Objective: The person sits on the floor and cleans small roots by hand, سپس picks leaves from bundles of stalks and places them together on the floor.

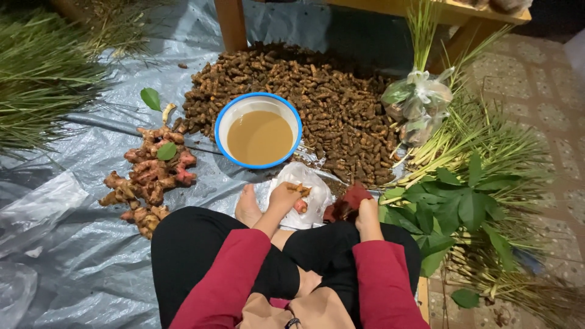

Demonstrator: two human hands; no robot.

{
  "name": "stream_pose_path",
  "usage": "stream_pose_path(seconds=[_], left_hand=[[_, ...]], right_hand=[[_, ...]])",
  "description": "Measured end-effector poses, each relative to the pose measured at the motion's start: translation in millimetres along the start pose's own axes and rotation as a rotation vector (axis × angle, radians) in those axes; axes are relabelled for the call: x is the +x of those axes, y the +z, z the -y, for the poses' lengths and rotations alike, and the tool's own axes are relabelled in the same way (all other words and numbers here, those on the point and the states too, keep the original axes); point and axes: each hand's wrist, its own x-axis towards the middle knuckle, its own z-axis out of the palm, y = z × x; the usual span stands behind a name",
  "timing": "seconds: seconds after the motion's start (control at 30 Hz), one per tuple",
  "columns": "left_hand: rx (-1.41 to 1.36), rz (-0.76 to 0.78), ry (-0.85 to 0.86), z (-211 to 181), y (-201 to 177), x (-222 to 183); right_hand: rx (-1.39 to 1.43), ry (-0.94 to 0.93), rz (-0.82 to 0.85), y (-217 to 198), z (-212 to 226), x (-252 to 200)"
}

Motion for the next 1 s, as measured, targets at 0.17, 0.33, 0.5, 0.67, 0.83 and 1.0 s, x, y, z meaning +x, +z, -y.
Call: stream_pose_path(seconds=[0.17,0.33,0.5,0.67,0.83,1.0], left_hand=[[0.025,-0.045,0.145,42.6,25.0,32.7],[-0.030,-0.416,0.430,17.7,-16.2,-18.1],[0.135,-0.260,0.137,38.3,-16.3,-8.0],[0.064,-0.078,0.100,33.8,-10.9,-8.4],[0.109,-0.027,0.096,45.4,0.8,12.8],[0.157,-0.022,0.065,57.5,5.4,21.8]], right_hand=[[-0.099,-0.025,0.053,-22.7,-41.7,43.4],[-0.064,-0.037,0.066,-28.7,-38.3,40.0],[-0.102,-0.043,0.093,-33.5,-43.5,53.7],[-0.033,-0.033,0.040,-41.7,-30.7,45.5],[0.036,0.017,-0.020,-45.5,-25.8,43.0],[-0.015,0.012,-0.088,-72.4,-77.6,99.8]])
